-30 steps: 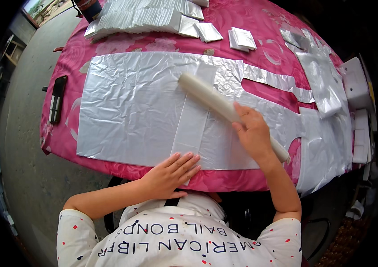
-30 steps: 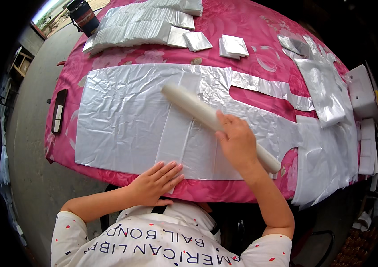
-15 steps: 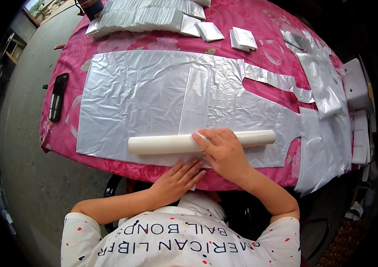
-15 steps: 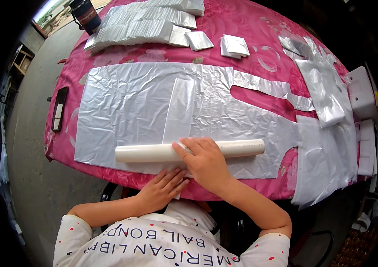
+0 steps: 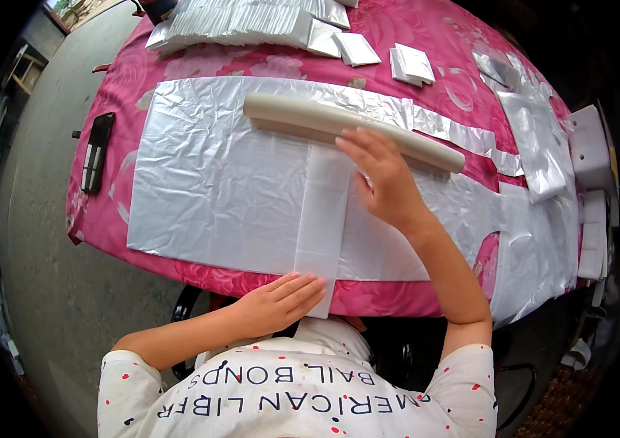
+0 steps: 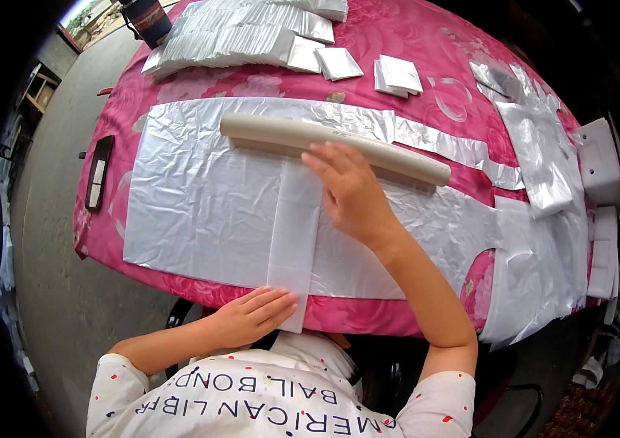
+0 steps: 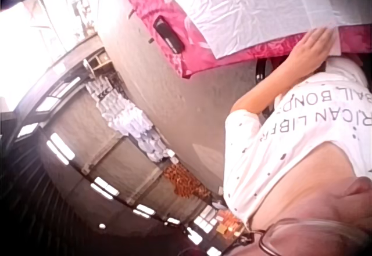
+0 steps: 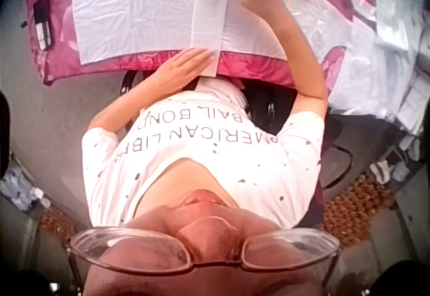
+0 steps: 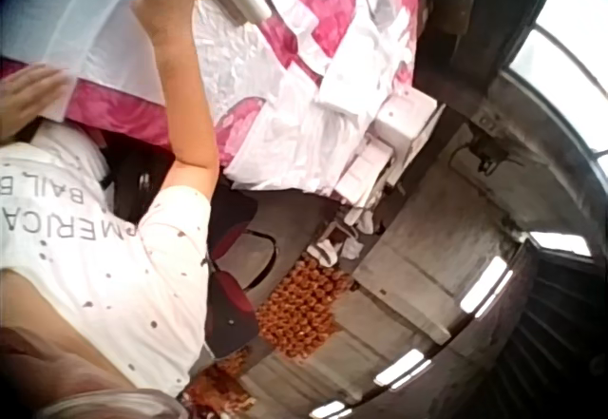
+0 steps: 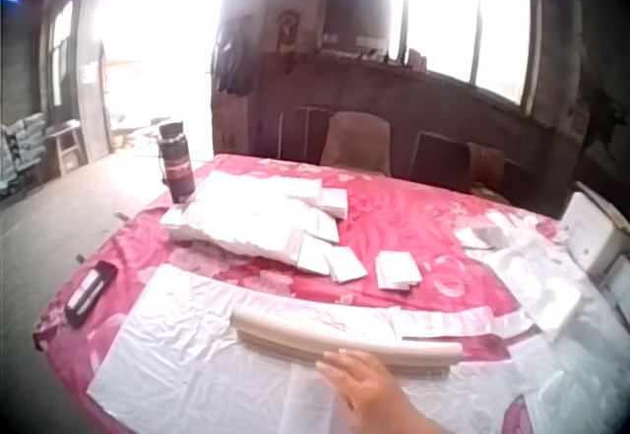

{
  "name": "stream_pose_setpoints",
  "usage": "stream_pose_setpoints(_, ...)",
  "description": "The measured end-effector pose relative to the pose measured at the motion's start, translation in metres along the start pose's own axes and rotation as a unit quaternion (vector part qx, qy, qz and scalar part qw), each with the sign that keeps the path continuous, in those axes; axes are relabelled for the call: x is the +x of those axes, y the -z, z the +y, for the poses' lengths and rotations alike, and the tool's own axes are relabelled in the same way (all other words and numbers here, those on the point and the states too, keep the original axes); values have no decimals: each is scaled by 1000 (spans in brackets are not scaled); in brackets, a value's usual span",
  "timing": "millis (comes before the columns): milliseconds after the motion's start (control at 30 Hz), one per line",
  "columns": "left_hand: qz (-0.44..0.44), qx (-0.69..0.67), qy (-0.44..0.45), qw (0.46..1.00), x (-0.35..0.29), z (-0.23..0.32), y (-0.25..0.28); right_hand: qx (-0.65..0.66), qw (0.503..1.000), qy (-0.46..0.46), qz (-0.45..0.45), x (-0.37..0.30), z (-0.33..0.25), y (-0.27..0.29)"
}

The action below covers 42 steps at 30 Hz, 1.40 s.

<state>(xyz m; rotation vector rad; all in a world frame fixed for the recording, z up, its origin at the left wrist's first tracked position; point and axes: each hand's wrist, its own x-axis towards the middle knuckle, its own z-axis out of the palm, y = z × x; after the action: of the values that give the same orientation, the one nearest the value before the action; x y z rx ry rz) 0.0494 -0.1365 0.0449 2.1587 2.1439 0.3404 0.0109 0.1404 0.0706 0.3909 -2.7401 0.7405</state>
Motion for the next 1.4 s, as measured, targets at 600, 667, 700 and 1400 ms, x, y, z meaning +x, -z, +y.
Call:
stream_pose_setpoints(600,94,-194,90,972,21,-47,20,27,1000,4,-7,-78,-63,-24)
stream_pose_setpoints(667,114,-259,118,952,24,-49,21,52,998,-19,-2,-75,-60,-21)
stream_pose_setpoints(700,122,-295,137,938,25,-52,21,68,997,-38,1,-72,-59,-20)
stream_pose_setpoints(1400,88,-81,230,966,61,-41,1,6,970,-242,34,-43,-56,-15)
